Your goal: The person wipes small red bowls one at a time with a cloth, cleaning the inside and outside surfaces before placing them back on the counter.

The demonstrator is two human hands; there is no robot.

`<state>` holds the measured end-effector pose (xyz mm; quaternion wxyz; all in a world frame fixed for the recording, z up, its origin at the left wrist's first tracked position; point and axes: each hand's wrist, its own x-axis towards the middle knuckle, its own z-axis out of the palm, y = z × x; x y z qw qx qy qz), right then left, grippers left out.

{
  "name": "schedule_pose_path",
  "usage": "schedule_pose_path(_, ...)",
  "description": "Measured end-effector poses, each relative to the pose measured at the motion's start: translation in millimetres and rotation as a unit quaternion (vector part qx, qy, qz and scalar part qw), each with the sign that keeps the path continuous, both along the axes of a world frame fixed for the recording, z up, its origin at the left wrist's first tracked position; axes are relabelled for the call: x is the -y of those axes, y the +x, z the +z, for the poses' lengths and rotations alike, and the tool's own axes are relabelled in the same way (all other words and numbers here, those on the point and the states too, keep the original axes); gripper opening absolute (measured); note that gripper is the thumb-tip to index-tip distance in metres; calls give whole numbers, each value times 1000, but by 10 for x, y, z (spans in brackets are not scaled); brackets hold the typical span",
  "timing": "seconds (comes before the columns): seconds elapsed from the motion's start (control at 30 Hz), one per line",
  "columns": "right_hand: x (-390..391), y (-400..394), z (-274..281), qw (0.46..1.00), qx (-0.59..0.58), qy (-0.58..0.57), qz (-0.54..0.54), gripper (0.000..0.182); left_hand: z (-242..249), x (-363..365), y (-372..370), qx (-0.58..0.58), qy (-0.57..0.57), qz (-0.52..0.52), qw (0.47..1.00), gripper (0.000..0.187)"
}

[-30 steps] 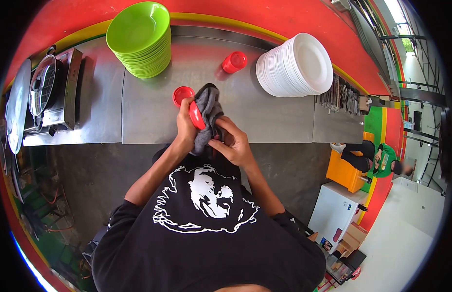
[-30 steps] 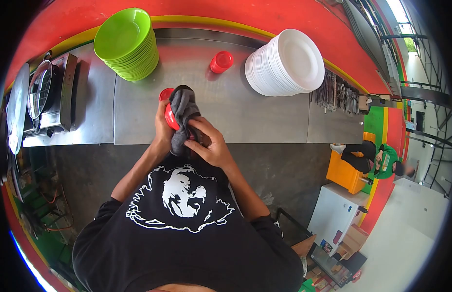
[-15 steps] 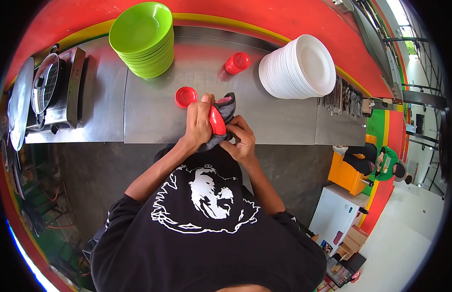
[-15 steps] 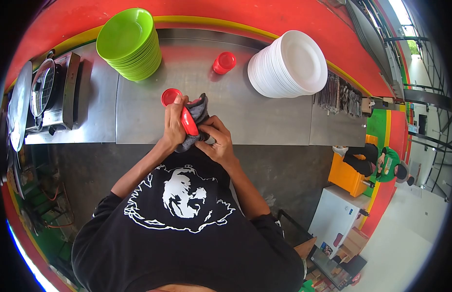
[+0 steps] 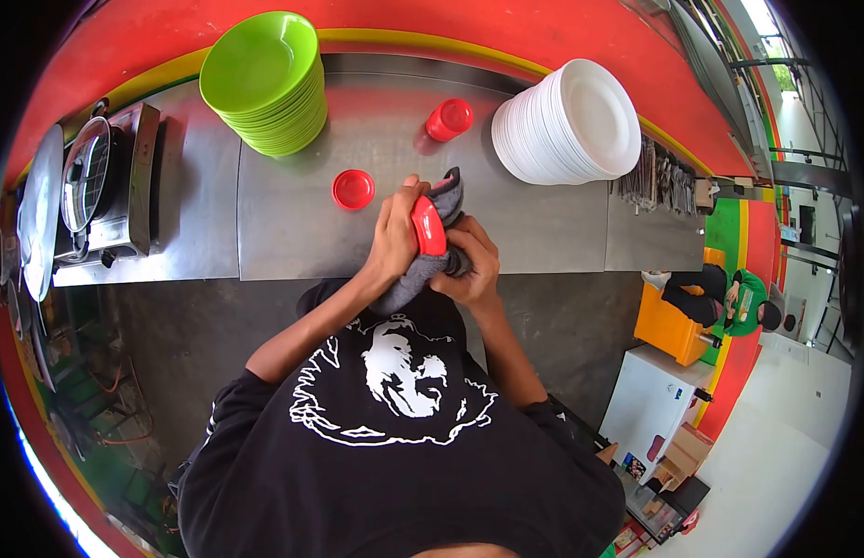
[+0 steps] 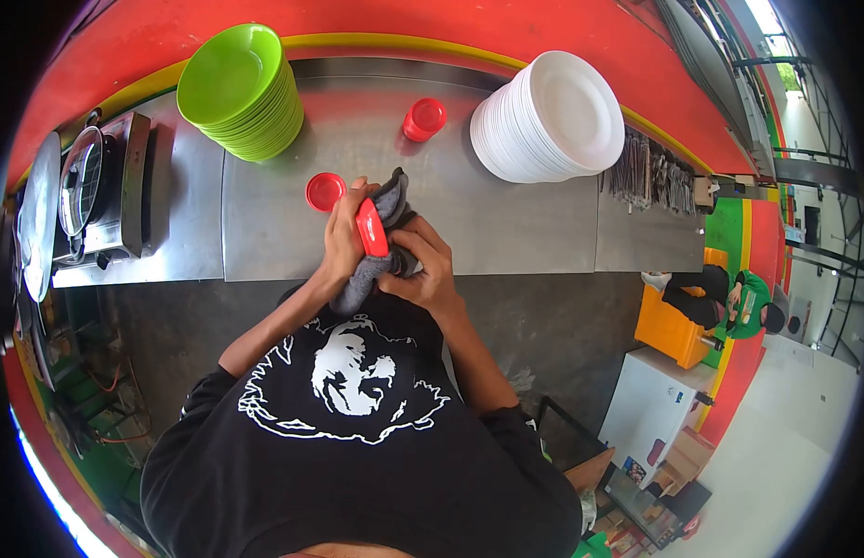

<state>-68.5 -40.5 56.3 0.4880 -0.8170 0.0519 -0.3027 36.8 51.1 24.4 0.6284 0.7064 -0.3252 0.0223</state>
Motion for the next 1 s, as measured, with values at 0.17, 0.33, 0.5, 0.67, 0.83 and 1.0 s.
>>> schedule_pose_path(0.17, -74, 43, -32, 997, 66, -32, -34, 57, 126, -36, 47, 68, 1, -59, 996, 34)
schedule_pose_path(0.33, -181, 90, 53, 996, 52, 59, -47, 53, 118, -91, 287, 151, 17, -123, 981, 29)
schedule_pose_path(0.5, -116, 88, 66, 995, 0, 100, -14, 38, 379, -65, 567, 2, 1, -257, 966, 41)
schedule_pose_path(0.67, -75, 149, 7, 992, 39, 114, -44, 40, 298, 19, 451, -325, -43, -227, 917, 43)
schedule_pose_path(0.83, -105, 128, -41, 995, 7, 96, -31, 54, 203, 116, 137, -491, -127, -52, 860, 35)
schedule_pose_path(1.0, -194, 148, 9, 987, 8, 158, -7, 36, 438, -85, 436, -261, -58, -234, 935, 46)
